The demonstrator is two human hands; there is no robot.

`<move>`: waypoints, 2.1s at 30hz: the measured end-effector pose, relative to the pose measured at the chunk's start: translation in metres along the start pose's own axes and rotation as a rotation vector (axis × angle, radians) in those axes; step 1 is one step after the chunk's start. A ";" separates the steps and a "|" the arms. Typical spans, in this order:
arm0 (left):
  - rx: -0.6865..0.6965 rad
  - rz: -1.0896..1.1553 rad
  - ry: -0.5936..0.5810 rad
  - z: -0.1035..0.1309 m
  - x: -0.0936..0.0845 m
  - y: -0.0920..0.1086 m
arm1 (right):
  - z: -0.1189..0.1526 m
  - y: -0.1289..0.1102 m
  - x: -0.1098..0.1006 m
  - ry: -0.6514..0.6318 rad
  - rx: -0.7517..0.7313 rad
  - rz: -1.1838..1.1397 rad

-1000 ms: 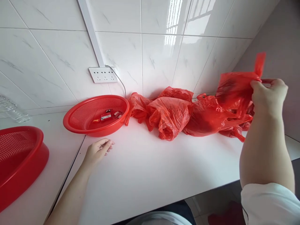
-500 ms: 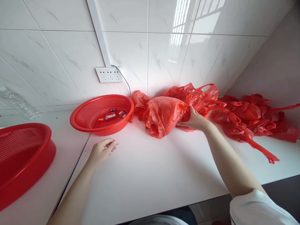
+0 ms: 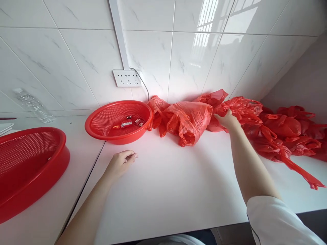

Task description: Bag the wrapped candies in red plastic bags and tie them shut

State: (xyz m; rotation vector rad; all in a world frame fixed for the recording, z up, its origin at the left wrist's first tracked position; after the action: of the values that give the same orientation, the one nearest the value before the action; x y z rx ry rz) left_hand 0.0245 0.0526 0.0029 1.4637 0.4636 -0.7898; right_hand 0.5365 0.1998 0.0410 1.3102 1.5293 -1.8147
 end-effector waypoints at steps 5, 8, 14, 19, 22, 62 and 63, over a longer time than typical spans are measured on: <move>0.040 -0.049 -0.029 0.005 0.003 0.008 | 0.076 -0.074 -0.048 0.413 -0.238 -0.022; 0.053 -0.056 -0.055 0.006 0.007 0.012 | 0.115 -0.151 -0.003 0.217 -0.643 -0.004; 0.088 -0.047 -0.092 0.008 0.015 0.014 | 0.137 -0.231 0.149 -0.392 -1.054 0.148; 0.092 -0.048 -0.070 0.009 0.011 0.013 | 0.113 -0.235 0.168 -0.357 -0.921 -0.052; 0.091 -0.056 -0.041 0.010 0.008 0.014 | 0.104 -0.234 0.144 -0.315 -0.874 -0.246; 0.123 1.064 0.301 -0.011 -0.020 0.030 | 0.193 -0.205 0.096 -1.145 -0.580 -0.952; 0.084 1.040 0.319 -0.008 -0.028 0.028 | 0.185 -0.198 0.089 -1.128 -0.535 -0.915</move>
State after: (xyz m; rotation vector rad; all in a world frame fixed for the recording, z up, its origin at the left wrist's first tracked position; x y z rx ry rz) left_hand 0.0273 0.0639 0.0412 1.6459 -0.1339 0.2569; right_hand 0.2664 0.1104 0.0579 -0.7376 1.7139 -1.7812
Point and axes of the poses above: each hand's wrist, its own z-axis away from the middle knuckle, its own x-axis out of the palm, y = z × x, the point moved 6 cm from there along -z, towards the middle knuckle, and after that the axes turned 8 degrees about -y, right-handed, at the moved point
